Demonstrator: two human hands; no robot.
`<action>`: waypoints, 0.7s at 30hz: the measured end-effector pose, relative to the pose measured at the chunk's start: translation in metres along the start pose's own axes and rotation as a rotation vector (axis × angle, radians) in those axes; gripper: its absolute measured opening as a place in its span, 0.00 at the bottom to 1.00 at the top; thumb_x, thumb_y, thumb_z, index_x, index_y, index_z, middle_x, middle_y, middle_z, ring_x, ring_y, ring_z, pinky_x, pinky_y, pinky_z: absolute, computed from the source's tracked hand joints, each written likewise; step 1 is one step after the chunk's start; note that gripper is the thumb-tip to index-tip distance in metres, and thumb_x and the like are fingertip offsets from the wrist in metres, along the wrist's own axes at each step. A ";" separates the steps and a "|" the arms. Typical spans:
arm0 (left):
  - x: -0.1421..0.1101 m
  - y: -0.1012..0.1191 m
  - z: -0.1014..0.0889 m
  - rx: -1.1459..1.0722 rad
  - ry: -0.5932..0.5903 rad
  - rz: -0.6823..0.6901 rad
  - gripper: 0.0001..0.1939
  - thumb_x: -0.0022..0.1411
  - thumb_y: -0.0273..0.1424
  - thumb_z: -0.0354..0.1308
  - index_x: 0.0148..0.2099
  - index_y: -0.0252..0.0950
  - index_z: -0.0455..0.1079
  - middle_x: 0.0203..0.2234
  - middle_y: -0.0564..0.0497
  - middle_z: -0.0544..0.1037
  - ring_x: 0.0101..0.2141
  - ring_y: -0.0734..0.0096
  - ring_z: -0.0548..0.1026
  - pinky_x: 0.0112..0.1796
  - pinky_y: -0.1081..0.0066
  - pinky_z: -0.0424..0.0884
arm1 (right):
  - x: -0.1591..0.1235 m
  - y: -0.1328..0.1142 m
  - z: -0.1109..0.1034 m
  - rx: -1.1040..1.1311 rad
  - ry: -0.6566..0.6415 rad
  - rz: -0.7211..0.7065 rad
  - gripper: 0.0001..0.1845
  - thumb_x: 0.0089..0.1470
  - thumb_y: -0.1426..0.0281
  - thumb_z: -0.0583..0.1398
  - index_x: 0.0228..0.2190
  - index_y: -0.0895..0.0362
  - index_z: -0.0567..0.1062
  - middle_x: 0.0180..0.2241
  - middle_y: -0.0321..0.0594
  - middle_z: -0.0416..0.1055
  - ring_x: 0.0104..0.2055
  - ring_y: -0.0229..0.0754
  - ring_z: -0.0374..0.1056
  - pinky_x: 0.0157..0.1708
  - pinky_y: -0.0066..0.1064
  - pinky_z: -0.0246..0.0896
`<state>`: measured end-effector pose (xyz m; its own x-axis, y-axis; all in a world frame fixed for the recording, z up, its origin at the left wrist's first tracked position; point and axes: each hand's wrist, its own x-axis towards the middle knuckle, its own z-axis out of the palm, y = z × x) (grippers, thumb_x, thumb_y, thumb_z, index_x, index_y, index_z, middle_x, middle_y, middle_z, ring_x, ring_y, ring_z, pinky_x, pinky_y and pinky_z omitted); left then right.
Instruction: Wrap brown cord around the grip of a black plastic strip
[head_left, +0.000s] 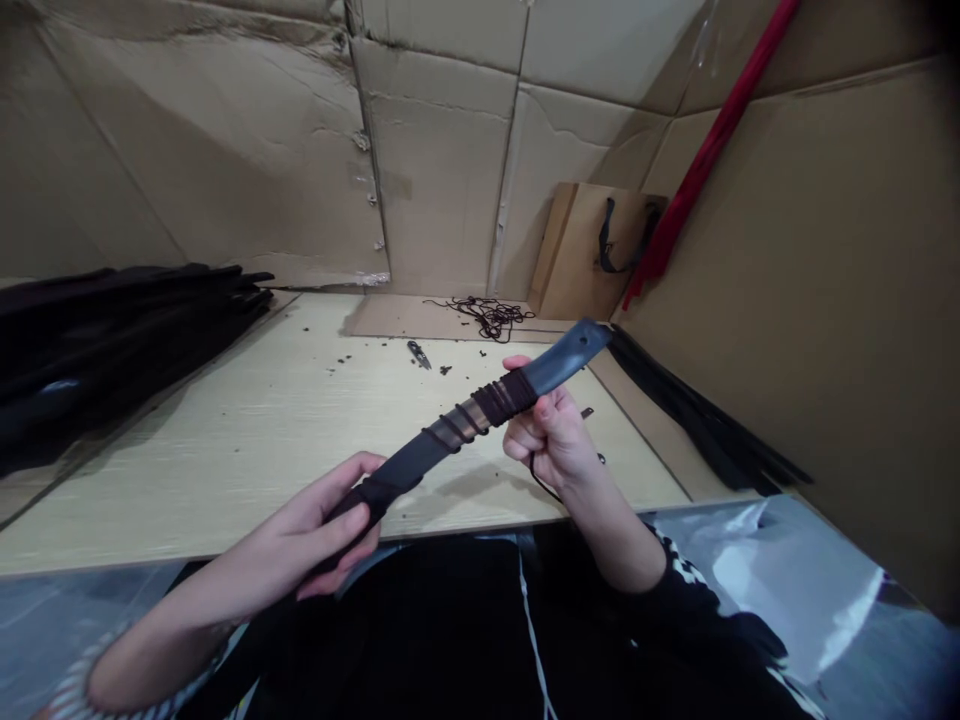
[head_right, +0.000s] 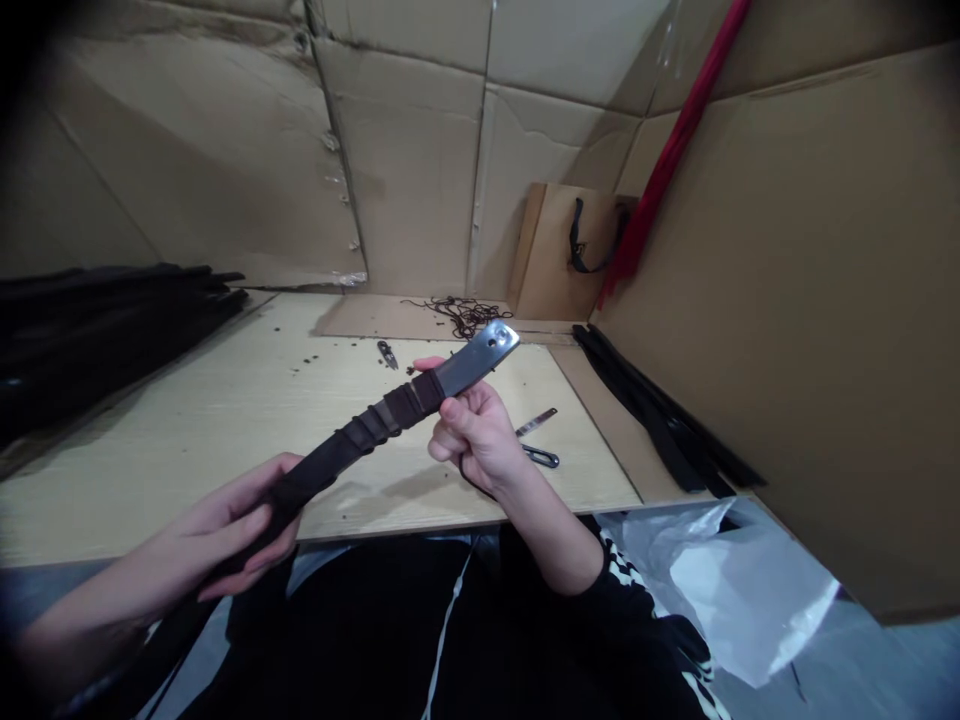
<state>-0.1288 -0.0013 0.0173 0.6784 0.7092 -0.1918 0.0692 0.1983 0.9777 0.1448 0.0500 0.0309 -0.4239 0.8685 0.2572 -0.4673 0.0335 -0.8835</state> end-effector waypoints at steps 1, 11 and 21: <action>0.002 0.000 0.001 0.012 0.001 0.008 0.26 0.70 0.47 0.49 0.61 0.42 0.46 0.24 0.59 0.63 0.16 0.86 0.53 0.16 0.81 0.46 | 0.000 0.001 0.000 -0.007 0.004 0.004 0.47 0.47 0.46 0.68 0.58 0.58 0.60 0.17 0.22 0.35 0.16 0.21 0.31 0.17 0.15 0.37; 0.019 0.018 0.027 -0.042 -0.017 0.048 0.26 0.70 0.42 0.54 0.60 0.43 0.44 0.23 0.61 0.61 0.18 0.85 0.54 0.18 0.83 0.50 | -0.007 0.002 0.011 0.023 -0.128 -0.010 0.33 0.51 0.53 0.69 0.49 0.57 0.63 0.16 0.23 0.41 0.16 0.21 0.37 0.19 0.14 0.44; 0.032 0.036 0.043 0.022 -0.026 0.121 0.28 0.67 0.41 0.57 0.61 0.45 0.47 0.24 0.61 0.61 0.19 0.84 0.58 0.18 0.83 0.56 | -0.016 0.030 0.004 -0.042 -0.314 -0.037 0.27 0.55 0.60 0.67 0.53 0.57 0.72 0.31 0.37 0.64 0.25 0.22 0.57 0.26 0.14 0.56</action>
<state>-0.0731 -0.0008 0.0497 0.7011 0.7096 -0.0702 0.0011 0.0974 0.9952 0.1345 0.0357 0.0014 -0.6291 0.6710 0.3924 -0.4571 0.0890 -0.8849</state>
